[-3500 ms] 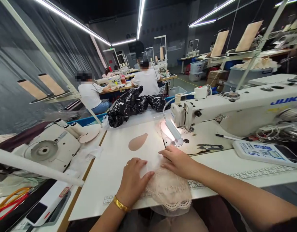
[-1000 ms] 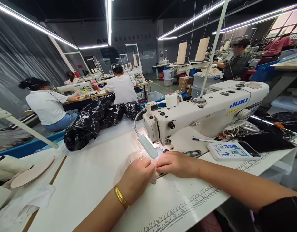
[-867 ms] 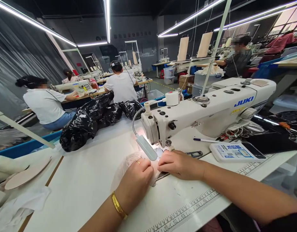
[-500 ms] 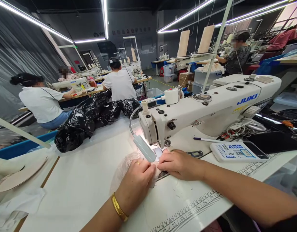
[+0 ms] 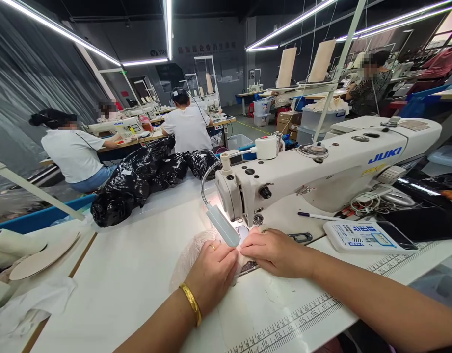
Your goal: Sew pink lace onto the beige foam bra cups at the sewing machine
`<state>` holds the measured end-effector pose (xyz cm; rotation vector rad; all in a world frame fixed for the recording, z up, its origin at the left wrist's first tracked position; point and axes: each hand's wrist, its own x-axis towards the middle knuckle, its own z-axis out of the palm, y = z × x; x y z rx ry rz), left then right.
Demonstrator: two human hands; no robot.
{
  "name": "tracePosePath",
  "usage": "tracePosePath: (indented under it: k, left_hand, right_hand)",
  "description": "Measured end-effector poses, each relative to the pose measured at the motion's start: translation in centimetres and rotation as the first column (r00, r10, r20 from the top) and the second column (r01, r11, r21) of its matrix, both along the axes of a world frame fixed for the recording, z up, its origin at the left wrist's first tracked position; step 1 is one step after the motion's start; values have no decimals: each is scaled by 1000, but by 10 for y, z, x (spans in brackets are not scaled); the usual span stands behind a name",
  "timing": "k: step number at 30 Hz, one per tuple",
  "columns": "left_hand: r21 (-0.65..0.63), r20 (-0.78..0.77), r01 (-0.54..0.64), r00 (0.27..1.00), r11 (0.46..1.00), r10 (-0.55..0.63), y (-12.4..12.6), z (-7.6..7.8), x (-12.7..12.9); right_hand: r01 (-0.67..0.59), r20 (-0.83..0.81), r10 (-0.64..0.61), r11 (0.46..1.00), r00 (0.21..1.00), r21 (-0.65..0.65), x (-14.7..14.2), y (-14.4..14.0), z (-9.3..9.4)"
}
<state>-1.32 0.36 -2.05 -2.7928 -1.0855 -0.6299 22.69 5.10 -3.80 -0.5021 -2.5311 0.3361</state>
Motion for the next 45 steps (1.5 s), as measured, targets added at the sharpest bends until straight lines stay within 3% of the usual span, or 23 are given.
tracePosePath:
  k: [7, 12, 26, 34, 39, 45]
  left_hand:
    - [-54, 5, 121, 993, 991, -121, 30, 6, -14]
    - [-90, 1, 140, 990, 986, -141, 43, 5, -20]
    - [-61, 7, 104, 995, 993, -104, 39, 7, -15]
    - [5, -39, 112, 993, 994, -112, 37, 4, -14]
    - [36, -24, 106, 994, 994, -105, 41, 2, -16]
    - [-48, -82, -28, 996, 998, 24, 39, 6, -9]
  right_hand:
    - [102, -43, -102, 995, 994, 0, -8, 0, 0]
    - [162, 5, -162, 986, 987, -33, -12, 1, 1]
    - [196, -6, -196, 980, 981, 29, -9, 1, 0]
    - [175, -13, -175, 976, 984, 133, -7, 4, -7]
    - [187, 21, -189, 978, 982, 91, -7, 2, -6]
    - [195, 4, -195, 980, 981, 28, -7, 3, -7]
